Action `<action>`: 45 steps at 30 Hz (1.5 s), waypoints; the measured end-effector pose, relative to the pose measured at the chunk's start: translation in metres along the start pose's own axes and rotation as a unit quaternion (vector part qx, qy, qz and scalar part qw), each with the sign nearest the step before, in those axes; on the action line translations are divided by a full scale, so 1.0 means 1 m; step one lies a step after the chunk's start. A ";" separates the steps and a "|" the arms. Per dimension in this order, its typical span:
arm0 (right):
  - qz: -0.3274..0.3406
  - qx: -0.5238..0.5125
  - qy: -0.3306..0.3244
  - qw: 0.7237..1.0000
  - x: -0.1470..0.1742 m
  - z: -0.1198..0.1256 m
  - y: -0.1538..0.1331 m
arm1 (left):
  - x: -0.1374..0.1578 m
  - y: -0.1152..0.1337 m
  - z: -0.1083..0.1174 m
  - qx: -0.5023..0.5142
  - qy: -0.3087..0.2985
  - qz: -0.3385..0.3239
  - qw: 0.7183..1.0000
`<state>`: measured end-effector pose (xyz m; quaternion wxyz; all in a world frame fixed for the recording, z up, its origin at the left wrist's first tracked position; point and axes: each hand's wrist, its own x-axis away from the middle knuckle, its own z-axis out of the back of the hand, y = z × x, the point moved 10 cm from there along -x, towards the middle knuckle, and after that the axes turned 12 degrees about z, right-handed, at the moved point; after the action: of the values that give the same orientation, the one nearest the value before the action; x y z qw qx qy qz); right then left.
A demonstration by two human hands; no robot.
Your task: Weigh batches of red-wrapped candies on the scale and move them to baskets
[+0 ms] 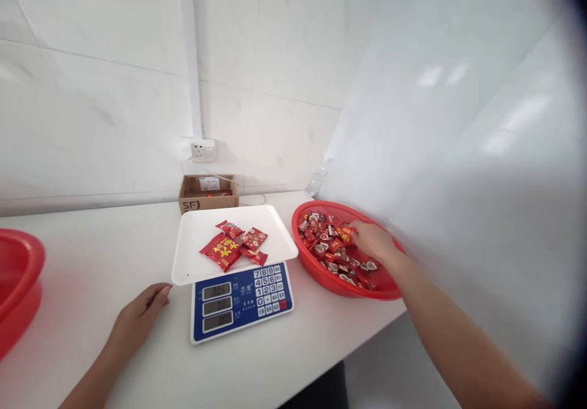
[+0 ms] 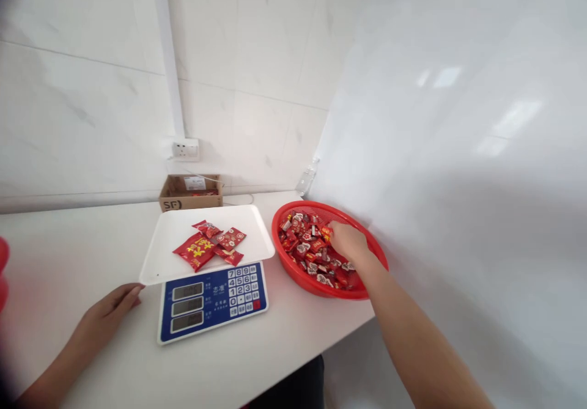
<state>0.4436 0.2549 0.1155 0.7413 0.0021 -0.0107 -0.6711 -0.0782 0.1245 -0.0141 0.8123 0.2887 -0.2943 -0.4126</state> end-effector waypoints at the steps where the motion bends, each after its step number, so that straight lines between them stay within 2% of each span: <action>1: 0.031 -0.026 0.033 0.999 0.001 0.010 -0.020 | 0.001 0.002 0.000 0.002 0.003 -0.003 1.000; 3: 0.138 -0.141 0.100 0.975 0.006 0.025 -0.073 | 0.003 0.004 0.001 0.004 0.006 -0.007 1.000; 6: 0.269 -0.250 0.112 0.923 0.013 0.024 -0.157 | 0.006 0.005 0.001 0.014 0.003 -0.012 1.000; 9: 0.327 -0.288 0.090 0.896 0.010 0.012 -0.220 | 0.009 0.005 0.002 0.024 0.005 -0.022 0.999; 11: 0.330 -0.307 0.100 0.887 0.004 0.011 -0.241 | 0.010 0.004 0.002 0.035 0.007 -0.029 0.999; 14: 0.316 -0.329 0.161 0.875 0.006 0.022 -0.245 | 0.011 0.004 0.003 0.051 0.007 -0.035 0.998; 18: 0.310 -0.384 0.216 0.842 0.045 0.026 -0.225 | 0.013 0.006 0.002 0.056 -0.003 -0.039 0.998; 20: 0.300 -0.398 0.226 0.837 0.072 0.010 -0.214 | 0.014 0.008 0.001 0.062 -0.017 -0.038 0.997; 24: 0.307 -0.411 0.229 0.827 0.124 -0.047 -0.210 | 0.013 0.009 -0.002 0.066 -0.031 -0.027 0.997; 27: 0.336 -0.412 0.145 0.834 0.146 -0.094 -0.229 | 0.012 0.008 -0.002 0.057 -0.018 -0.026 0.998; 30: 0.362 -0.410 0.043 0.836 0.154 -0.119 -0.250 | 0.012 0.007 -0.001 0.050 -0.009 -0.021 0.998; 33: 0.350 -0.415 -0.009 0.840 0.150 -0.123 -0.255 | 0.012 0.006 -0.002 0.043 -0.009 -0.012 0.999; 36: 0.337 -0.424 -0.029 0.840 0.146 -0.122 -0.255 | 0.013 0.006 -0.002 0.040 -0.010 -0.009 0.999; 45: 0.334 -0.436 -0.019 0.835 0.147 -0.121 -0.253 | 0.017 0.011 0.000 0.037 -0.011 -0.008 0.999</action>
<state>0.2089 0.0822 -0.0081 0.8442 -0.3382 0.2691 -0.3171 -0.0646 0.1158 -0.0020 0.7947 0.3164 -0.3155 -0.4109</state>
